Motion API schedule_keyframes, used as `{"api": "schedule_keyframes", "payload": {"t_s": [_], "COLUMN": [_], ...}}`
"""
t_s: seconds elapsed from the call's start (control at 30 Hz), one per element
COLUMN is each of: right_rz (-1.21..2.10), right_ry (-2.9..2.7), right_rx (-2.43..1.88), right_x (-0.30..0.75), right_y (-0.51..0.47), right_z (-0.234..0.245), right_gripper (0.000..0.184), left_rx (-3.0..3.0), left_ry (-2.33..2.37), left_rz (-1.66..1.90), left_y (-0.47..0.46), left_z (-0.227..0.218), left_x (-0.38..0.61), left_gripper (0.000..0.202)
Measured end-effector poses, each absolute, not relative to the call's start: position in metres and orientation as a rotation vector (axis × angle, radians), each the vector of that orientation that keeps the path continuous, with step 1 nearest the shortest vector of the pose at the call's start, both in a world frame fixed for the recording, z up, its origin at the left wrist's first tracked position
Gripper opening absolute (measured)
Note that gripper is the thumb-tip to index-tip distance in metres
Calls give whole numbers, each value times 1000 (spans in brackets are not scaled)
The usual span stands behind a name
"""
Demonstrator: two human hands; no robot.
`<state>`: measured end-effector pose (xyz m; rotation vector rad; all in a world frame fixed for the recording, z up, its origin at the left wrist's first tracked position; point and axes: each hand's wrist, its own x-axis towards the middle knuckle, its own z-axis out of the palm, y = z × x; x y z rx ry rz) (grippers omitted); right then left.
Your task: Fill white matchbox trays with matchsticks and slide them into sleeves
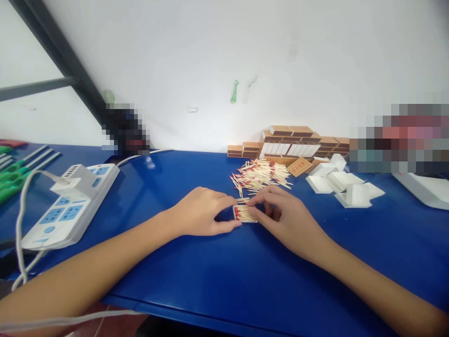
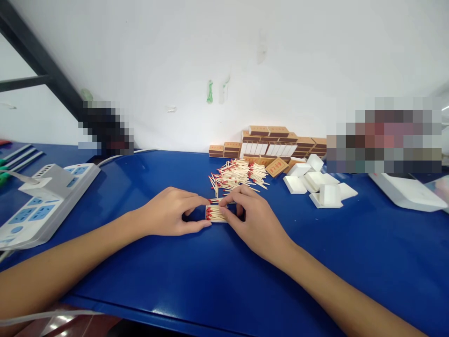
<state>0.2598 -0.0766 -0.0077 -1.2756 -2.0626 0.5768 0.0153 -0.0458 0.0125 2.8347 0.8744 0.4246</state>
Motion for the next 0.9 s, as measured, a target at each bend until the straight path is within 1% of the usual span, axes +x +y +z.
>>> {"api": "schedule_keyframes", "payload": {"t_s": [0.17, 0.5, 0.8, 0.9], "right_rz": [530, 593, 584, 572], "right_ry": [-2087, -2143, -2141, -2161], "right_rx": [-1285, -1221, -1198, -1220], "right_x": [260, 258, 255, 255], "right_y": [-78, -80, -79, -78], "right_z": [-6, -3, -2, 0], "right_gripper": [9, 14, 6, 9], "left_rx": [2820, 2826, 2839, 2838], "left_ry": [868, 862, 848, 833], "left_rz": [459, 450, 453, 466], "left_y": [-46, -46, -46, -47], "left_z": [13, 13, 11, 10], "left_x": [16, 16, 16, 17], "left_gripper": [33, 33, 34, 33]}}
